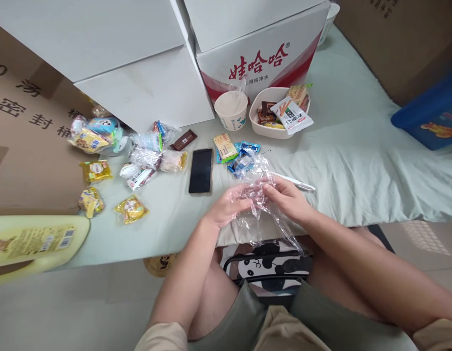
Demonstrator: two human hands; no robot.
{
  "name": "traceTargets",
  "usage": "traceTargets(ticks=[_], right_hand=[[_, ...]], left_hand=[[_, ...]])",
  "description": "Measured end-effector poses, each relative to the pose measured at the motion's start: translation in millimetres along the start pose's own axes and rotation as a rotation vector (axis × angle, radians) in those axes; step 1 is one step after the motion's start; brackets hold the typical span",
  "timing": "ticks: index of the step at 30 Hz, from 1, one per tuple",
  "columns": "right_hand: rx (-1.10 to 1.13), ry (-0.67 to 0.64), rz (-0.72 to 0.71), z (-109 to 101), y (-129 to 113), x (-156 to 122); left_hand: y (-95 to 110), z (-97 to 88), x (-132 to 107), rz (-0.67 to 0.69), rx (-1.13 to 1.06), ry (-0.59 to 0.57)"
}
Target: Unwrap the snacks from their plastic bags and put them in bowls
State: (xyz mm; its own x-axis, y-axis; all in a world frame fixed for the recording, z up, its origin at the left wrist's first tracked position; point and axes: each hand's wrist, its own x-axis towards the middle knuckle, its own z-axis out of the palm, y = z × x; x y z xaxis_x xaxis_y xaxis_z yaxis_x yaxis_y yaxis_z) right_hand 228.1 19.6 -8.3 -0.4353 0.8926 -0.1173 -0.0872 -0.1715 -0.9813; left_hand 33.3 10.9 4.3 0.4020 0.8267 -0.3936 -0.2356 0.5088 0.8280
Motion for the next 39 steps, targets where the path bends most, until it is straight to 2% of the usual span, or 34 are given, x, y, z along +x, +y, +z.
traceTargets(ticks=[3, 5, 8, 12, 15, 19, 22, 27, 30, 34, 37, 39], right_hand=[[-0.037, -0.041, 0.046, -3.5, 2.4, 0.8], [-0.124, -0.031, 0.049, -5.8, 2.3, 0.9], [-0.228, -0.033, 0.024, -6.7, -1.3, -0.2], [-0.209, -0.043, -0.024, -5.3, -6.3, -2.4], [-0.134, -0.023, -0.133, -8.2, -4.7, -3.2], [-0.042, -0.103, -0.262, -16.7, -0.4, -3.0], [0.006, -0.097, -0.243, -19.3, -1.3, -2.7], [0.0, -0.038, -0.177, -15.0, -2.9, -0.5], [-0.122, -0.001, -0.164, -15.1, 2.7, 2.7], [-0.32, 0.088, -0.326, -18.3, 10.6, 4.5], [-0.409, 0.053, -0.416, -18.5, 12.1, 2.7], [-0.455, 0.007, -0.421, -17.9, 11.2, 1.1]], left_hand=[[1.0, -1.4, 2.4, 0.088, 0.109, 0.212], [4.2, -6.4, 2.1, 0.092, 0.194, 0.25], [8.9, -13.4, -0.6, 0.044, 0.314, 0.235], [11.1, -16.7, -7.6, 0.041, 0.392, 0.248], [11.6, -18.3, -16.8, 0.116, 0.297, 0.221], [13.8, -24.0, -26.2, 0.204, 0.123, 0.091], [14.7, -27.4, -22.4, 0.201, 0.086, 0.068], [9.8, -26.3, -8.4, 0.224, 0.154, 0.177], [8.0, -25.3, -5.4, 0.229, 0.143, 0.195], [12.2, -23.6, -5.4, 0.109, -0.024, 0.067], [14.2, -20.0, -4.2, 0.012, -0.017, 0.007], [13.0, -17.8, -2.3, 0.014, 0.097, 0.035]])
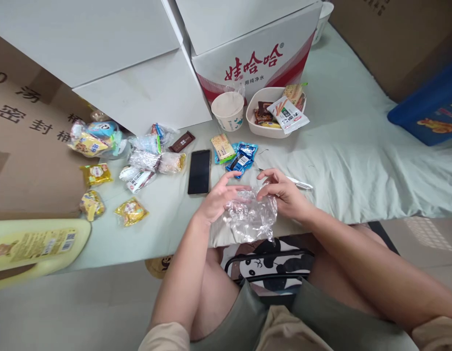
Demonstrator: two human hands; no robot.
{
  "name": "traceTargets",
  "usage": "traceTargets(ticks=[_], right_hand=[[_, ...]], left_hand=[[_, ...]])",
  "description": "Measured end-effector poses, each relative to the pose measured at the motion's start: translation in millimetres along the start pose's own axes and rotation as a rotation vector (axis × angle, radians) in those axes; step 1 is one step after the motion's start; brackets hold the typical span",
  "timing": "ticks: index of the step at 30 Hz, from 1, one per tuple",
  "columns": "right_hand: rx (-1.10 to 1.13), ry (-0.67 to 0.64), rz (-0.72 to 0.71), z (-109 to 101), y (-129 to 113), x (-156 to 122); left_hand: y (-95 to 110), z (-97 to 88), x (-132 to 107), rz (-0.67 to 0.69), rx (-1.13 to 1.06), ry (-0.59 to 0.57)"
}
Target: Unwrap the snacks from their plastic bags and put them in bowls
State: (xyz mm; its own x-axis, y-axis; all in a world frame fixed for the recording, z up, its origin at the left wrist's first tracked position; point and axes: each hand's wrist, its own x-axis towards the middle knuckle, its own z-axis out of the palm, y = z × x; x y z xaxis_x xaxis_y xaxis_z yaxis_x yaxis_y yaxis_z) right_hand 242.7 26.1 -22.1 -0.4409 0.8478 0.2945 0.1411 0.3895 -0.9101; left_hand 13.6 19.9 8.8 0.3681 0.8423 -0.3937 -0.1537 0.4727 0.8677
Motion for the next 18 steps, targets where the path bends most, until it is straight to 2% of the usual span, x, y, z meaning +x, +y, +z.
traceTargets(ticks=[3, 7, 9, 11, 13, 16, 18], right_hand=[[0.068, 0.004, 0.046, -1.4, -1.5, 0.4], [0.445, 0.125, 0.317, -4.2, 1.9, 3.2], [0.584, 0.159, 0.404, -4.6, 3.3, 4.1], [0.571, 0.141, 0.402, -4.1, 2.0, 4.1], [0.437, 0.081, 0.379, -2.9, -2.1, 3.9], [0.24, 0.004, 0.397, -1.3, -9.8, 4.2], [0.23, 0.007, 0.41, -1.0, -13.5, 4.9]], left_hand=[[-3.1, 0.7, 3.1, 0.074, 0.129, 0.127], [-5.0, -1.6, 6.2, 0.189, 0.187, 0.266], [-5.5, -1.4, 7.0, 0.236, 0.207, 0.302], [-6.5, -0.3, 7.2, 0.275, 0.206, 0.327], [-7.5, 0.9, 6.8, 0.309, 0.199, 0.336], [-7.3, 0.9, 4.5, 0.358, 0.173, 0.327], [-5.5, 0.5, 2.1, 0.354, 0.083, 0.295]])
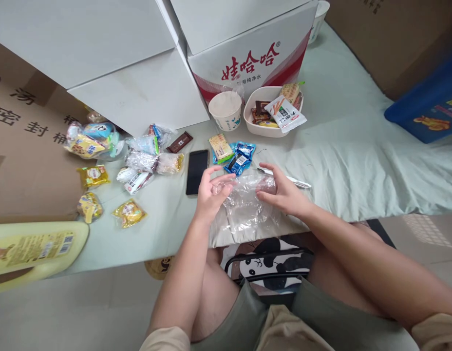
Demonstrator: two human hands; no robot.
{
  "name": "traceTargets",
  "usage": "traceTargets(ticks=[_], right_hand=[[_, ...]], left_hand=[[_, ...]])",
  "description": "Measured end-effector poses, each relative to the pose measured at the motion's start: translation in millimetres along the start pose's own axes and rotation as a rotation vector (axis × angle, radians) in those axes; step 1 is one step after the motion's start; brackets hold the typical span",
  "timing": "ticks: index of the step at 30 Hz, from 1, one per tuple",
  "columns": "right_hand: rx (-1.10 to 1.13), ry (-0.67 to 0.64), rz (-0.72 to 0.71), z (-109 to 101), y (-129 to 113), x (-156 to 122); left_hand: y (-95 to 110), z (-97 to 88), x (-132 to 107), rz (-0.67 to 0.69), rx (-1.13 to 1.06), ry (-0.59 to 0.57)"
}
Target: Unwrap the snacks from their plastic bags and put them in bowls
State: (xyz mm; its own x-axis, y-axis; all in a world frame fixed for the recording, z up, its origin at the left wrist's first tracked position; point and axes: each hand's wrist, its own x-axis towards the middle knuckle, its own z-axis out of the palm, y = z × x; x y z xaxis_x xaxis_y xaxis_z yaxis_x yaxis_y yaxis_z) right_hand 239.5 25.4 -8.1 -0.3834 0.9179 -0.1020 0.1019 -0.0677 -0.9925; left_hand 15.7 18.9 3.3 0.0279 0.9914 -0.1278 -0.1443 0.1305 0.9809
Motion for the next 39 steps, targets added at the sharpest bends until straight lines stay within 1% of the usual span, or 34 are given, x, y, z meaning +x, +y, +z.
traceTargets(ticks=[2, 4, 5, 6, 7, 8, 10, 11, 13, 16, 18, 20, 22, 24, 27, 29, 30, 32, 33, 35, 36, 37, 38, 39], right_hand=[[0.062, 0.027, -0.017, 0.3, -1.7, 0.1], [0.139, 0.048, -0.039, 0.2, -1.5, 0.8], [0.173, 0.055, -0.041, 0.0, -0.9, 1.4], [0.202, 0.06, -0.033, -0.2, 0.0, 2.0], [0.225, 0.063, -0.016, -0.6, 1.0, 2.7], [0.24, 0.061, 0.009, -1.1, 1.8, 3.5], [0.223, 0.028, 0.059, -2.4, 2.5, 4.8], [0.183, 0.006, 0.073, -3.1, 2.3, 5.3], [0.034, -0.012, 0.064, -4.4, 0.8, 5.7], [-0.21, 0.068, 0.027, -4.8, -1.5, 5.1], [-0.251, 0.093, 0.025, -4.2, -1.9, 4.5], [-0.191, 0.081, 0.024, -3.9, -1.8, 4.0], [-0.079, 0.057, 0.0, -4.8, -2.1, 3.3], [0.031, 0.018, -0.046, -7.1, -3.1, 2.0], [0.168, -0.101, -0.111, -11.2, -3.5, -0.4], [0.247, -0.168, -0.117, -12.4, -1.5, -1.4], [0.278, -0.18, -0.111, -12.3, -0.2, -1.5], [0.282, -0.154, -0.114, -10.8, 2.1, -1.0], [0.24, -0.121, -0.124, -9.6, 2.6, -0.5], [0.066, -0.027, -0.161, -6.8, 2.1, 0.4], [-0.043, 0.025, -0.192, -5.3, 1.4, 0.6], [-0.139, 0.067, -0.23, -3.6, 0.7, 0.7], [-0.205, 0.088, -0.273, -1.9, 0.0, 0.5], [-0.232, 0.085, -0.32, -0.1, -0.4, 0.1]], left_hand=[[2.6, 0.1, -1.5, -0.111, -0.121, -0.077], [3.8, 1.9, -2.5, -0.272, -0.158, -0.177], [3.4, 3.2, -2.6, -0.324, -0.135, -0.193], [2.5, 4.6, -2.4, -0.34, -0.099, -0.177], [1.0, 5.7, -1.9, -0.321, -0.066, -0.136], [-0.8, 6.3, -1.1, -0.275, -0.046, -0.084], [-4.8, 6.3, 0.9, -0.148, -0.045, -0.008], [-6.6, 5.8, 1.9, -0.094, -0.047, 0.008], [-9.0, 4.2, 3.4, -0.016, -0.009, 0.026], [-8.7, 2.4, 4.5, 0.049, 0.14, 0.084], [-6.1, 1.2, 5.0, 0.069, 0.203, 0.115], [-3.3, -1.2, 5.7, 0.06, 0.184, 0.106], [-1.3, -5.4, 6.6, 0.044, 0.144, 0.108], [-0.2, -10.6, 7.5, 0.047, 0.141, 0.152], [2.4, -17.4, 7.7, 0.064, 0.173, 0.217], [6.2, -19.9, 5.8, 0.075, 0.157, 0.237], [8.7, -20.3, 4.0, 0.093, 0.134, 0.261], [14.1, -19.1, -2.0, 0.177, 0.081, 0.352], [16.5, -17.4, -6.1, 0.244, 0.069, 0.415], [20.0, -11.1, -15.7, 0.382, 0.116, 0.515], [20.8, -6.7, -20.6, 0.425, 0.175, 0.531], [20.8, -1.4, -24.9, 0.434, 0.252, 0.513], [19.9, 4.5, -28.3, 0.413, 0.333, 0.465], [18.4, 10.8, -30.6, 0.368, 0.403, 0.391]])
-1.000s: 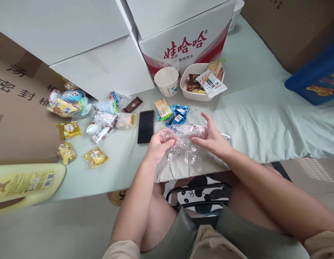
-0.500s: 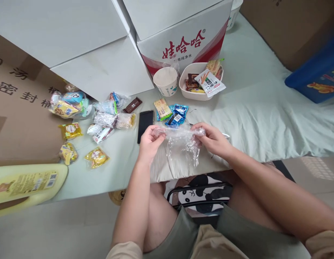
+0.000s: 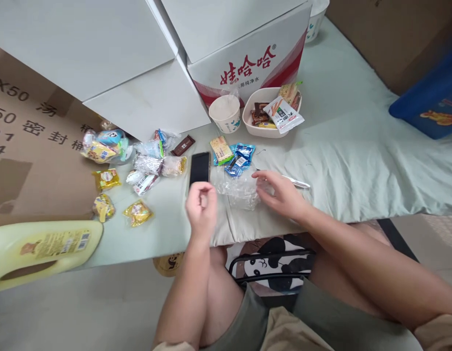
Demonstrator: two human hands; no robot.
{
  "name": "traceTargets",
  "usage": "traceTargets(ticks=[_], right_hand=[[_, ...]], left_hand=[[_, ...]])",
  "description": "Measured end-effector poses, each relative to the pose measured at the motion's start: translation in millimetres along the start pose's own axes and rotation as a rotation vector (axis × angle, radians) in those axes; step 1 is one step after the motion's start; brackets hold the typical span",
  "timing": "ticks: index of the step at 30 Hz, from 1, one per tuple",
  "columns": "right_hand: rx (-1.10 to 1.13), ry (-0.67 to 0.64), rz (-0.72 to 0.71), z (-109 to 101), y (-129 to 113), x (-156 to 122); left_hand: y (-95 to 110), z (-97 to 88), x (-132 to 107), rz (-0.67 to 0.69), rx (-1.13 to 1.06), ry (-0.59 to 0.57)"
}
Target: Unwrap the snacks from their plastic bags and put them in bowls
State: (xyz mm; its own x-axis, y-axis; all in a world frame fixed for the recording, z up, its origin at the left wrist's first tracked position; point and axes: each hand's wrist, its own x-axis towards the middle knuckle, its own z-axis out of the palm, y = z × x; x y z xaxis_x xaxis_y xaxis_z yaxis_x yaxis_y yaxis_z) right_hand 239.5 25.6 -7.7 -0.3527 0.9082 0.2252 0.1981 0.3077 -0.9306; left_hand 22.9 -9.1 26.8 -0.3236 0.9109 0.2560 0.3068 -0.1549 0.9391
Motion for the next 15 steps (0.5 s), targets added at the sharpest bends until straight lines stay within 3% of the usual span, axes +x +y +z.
traceTargets(ticks=[2, 4, 6, 7, 12, 15], right_hand=[[0.064, -0.028, -0.074, 3.3, -1.6, -1.2], [0.202, -0.044, -0.08, 6.4, -3.2, -2.3], [0.309, -0.025, -0.043, 8.3, -5.3, -2.4], [0.324, 0.002, -0.031, 8.6, -6.4, -2.0], [0.189, 0.249, -0.047, 4.9, -9.5, 1.1], [0.251, 0.1, 0.013, 4.8, -6.0, 2.4]], left_hand=[[1.9, 12.4, -6.6, -0.082, 0.001, -0.242], [1.9, 26.0, -9.8, -0.215, -0.144, -0.486], [1.8, 37.8, -10.1, -0.346, -0.315, -0.605], [2.2, 42.1, -9.3, -0.398, -0.377, -0.599], [6.8, 46.8, 0.2, -0.525, -0.527, -0.35], [2.3, 45.8, 2.4, -0.511, -0.554, -0.325]])
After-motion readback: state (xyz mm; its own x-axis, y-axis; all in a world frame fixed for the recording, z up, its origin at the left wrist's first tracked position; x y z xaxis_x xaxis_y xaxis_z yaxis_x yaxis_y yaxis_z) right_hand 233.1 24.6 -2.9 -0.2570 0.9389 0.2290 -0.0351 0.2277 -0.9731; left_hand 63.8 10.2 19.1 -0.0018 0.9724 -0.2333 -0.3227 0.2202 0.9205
